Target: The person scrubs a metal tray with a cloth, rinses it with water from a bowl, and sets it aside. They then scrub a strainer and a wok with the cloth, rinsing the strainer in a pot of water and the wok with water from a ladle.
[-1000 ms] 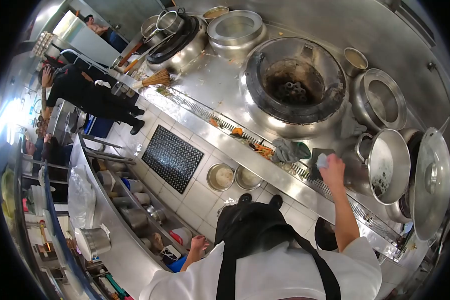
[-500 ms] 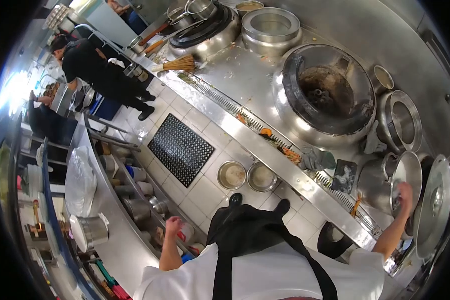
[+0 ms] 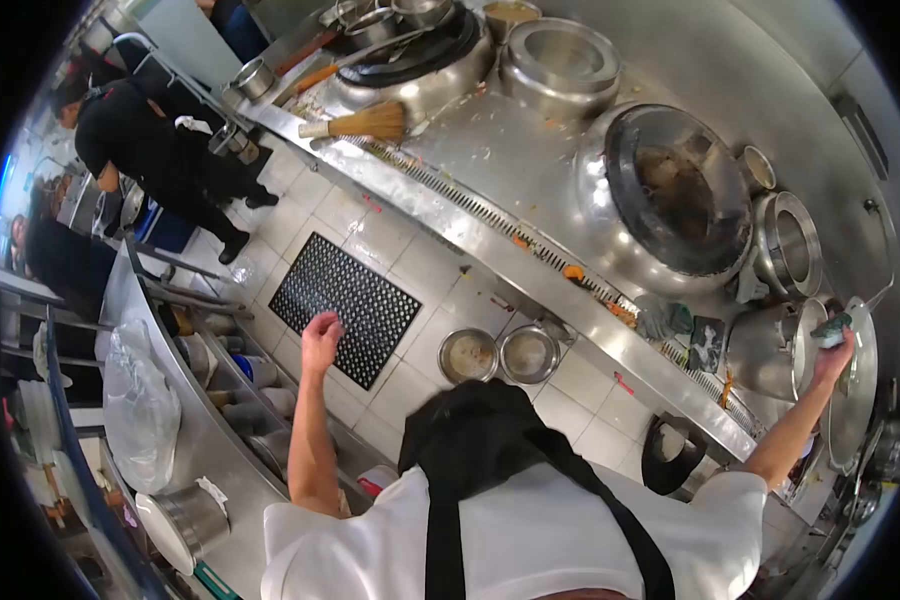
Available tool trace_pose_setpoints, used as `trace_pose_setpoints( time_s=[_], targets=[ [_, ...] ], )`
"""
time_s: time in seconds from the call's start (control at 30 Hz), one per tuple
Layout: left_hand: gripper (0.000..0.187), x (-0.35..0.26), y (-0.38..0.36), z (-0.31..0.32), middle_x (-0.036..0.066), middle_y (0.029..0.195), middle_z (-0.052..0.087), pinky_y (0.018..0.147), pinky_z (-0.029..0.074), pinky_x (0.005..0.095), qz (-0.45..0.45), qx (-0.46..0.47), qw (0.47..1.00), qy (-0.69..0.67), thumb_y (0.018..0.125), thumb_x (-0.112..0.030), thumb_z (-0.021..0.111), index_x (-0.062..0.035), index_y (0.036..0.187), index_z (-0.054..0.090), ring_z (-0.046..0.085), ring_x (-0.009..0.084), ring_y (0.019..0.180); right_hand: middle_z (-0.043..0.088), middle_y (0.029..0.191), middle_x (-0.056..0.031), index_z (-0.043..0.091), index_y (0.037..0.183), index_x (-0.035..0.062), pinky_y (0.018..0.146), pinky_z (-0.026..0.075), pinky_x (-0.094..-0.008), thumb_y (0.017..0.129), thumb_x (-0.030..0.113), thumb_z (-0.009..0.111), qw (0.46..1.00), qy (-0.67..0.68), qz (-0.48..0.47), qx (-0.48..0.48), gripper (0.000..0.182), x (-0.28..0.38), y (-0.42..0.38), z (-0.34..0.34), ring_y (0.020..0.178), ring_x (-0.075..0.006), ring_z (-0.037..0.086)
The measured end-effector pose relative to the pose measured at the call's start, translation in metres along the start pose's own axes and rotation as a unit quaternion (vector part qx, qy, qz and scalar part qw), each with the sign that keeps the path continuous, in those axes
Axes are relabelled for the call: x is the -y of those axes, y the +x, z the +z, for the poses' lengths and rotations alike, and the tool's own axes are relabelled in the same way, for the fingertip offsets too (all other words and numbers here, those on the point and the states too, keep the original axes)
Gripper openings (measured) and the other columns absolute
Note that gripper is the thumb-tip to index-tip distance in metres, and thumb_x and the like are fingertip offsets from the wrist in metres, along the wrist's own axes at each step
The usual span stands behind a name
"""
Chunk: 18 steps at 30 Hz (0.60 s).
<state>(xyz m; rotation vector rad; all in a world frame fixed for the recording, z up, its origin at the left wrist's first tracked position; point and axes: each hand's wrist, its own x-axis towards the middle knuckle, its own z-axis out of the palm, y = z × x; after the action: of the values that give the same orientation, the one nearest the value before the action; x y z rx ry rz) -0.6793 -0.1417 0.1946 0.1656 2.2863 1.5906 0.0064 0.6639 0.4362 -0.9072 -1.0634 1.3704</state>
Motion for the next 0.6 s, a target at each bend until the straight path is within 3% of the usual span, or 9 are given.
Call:
trace_pose_setpoints(
  time_s=[0.1,0.23,0.27,0.33,0.37,0.4,0.47,0.53,0.6],
  targets=[
    [0.036,0.058,0.009,0.026,0.011,0.102,0.067,0.07,0.056,0.0295,0.015,0.014,0.999,-0.044,0.087,-0.002,0.064,0.0018,0.123,0.06,0.065,0.0146,0.078,0.065,0.122,-0.0172,0.059,0.122,-0.0008,0.096,0.05,-0.0469,0.088,0.031,0.062,0.993,0.11,0.05,0.011,0.047,-0.072,-0.039,0.089,0.11,-0.0346,0.063],
    [0.051,-0.008,0.08,0.055,0.021,0.122,0.061,0.078,0.055,0.0331,0.083,0.025,0.987,0.137,0.085,-0.002,0.062,0.0017,0.135,0.051,0.068,0.0248,0.092,0.065,0.096,-0.0073,0.062,0.1,0.0075,0.086,0.051,-0.0361,0.09,0.026,0.065,0.987,-0.025,0.114,0.113,0.021,-0.256,-0.098,0.21,0.092,-0.0213,0.063],
    [0.054,-0.026,0.129,0.056,0.022,0.125,0.059,0.084,0.054,0.0358,0.16,0.004,0.973,0.169,0.084,-0.001,0.061,0.0017,0.136,0.049,0.065,0.0289,0.099,0.064,0.093,-0.0047,0.063,0.096,0.0092,0.085,0.049,-0.0333,0.088,0.022,0.068,0.937,-0.336,-0.03,0.09,0.016,-0.308,-0.114,0.245,0.089,-0.0169,0.06],
    [0.058,-0.05,0.241,0.049,0.026,0.131,0.055,0.094,0.05,0.0415,0.305,-0.054,0.926,0.216,0.082,0.0,0.06,0.0028,0.138,0.047,0.059,0.0365,0.112,0.062,0.094,-0.005,0.061,0.096,0.0098,0.08,0.049,-0.0322,0.086,0.017,0.07,0.874,-0.452,-0.071,0.165,0.015,-0.378,-0.163,0.317,0.088,-0.0133,0.059],
    [0.06,-0.059,0.302,0.044,0.027,0.133,0.053,0.098,0.048,0.0444,0.383,-0.09,0.892,0.221,0.08,-0.001,0.06,0.0039,0.139,0.046,0.055,0.0399,0.118,0.062,0.094,-0.0058,0.058,0.099,0.0088,0.079,0.05,-0.0345,0.087,0.015,0.068,0.881,-0.421,0.06,0.207,0.017,-0.364,-0.212,0.379,0.086,-0.0165,0.06],
    [0.063,-0.072,0.36,0.036,0.028,0.134,0.052,0.1,0.046,0.0455,0.386,-0.113,0.876,0.266,0.08,-0.003,0.062,0.0042,0.14,0.044,0.054,0.0415,0.119,0.063,0.094,-0.0066,0.055,0.113,0.008,0.073,0.053,-0.0322,0.086,0.016,0.069,0.918,-0.31,0.052,0.243,0.031,-0.421,-0.229,0.393,0.085,-0.0176,0.062],
    [0.075,-0.096,0.474,0.019,0.027,0.141,0.047,0.104,0.043,0.0474,0.299,-0.008,0.892,0.339,0.079,-0.014,0.068,0.0035,0.145,0.038,0.047,0.0437,0.126,0.067,0.1,-0.0131,0.055,0.119,0.0099,0.081,0.055,-0.0406,0.085,0.025,0.069,0.779,-0.593,-0.036,0.201,0.039,-0.431,-0.292,0.473,0.094,-0.0287,0.067],
    [0.079,-0.069,0.599,0.023,0.022,0.12,0.064,0.09,0.051,0.0496,0.486,-0.052,0.729,0.479,0.078,-0.031,0.074,-0.0017,0.144,0.043,0.063,0.0373,0.107,0.066,0.103,-0.0147,0.062,0.111,0.0131,0.087,0.052,-0.0451,0.08,0.024,0.07,0.761,-0.597,-0.115,0.226,0.034,-0.425,-0.318,0.524,0.099,-0.0346,0.064],
    [0.059,-0.156,0.559,0.052,0.025,0.107,0.069,0.086,0.052,0.051,0.232,0.116,0.754,0.603,0.077,-0.038,0.074,-0.0003,0.12,0.06,0.065,0.0427,0.102,0.064,0.109,-0.0156,0.061,0.106,0.0116,0.089,0.051,-0.045,0.081,0.027,0.069,0.802,-0.563,-0.047,0.192,0.03,-0.414,-0.329,0.55,0.104,-0.0361,0.062]
  ],
)
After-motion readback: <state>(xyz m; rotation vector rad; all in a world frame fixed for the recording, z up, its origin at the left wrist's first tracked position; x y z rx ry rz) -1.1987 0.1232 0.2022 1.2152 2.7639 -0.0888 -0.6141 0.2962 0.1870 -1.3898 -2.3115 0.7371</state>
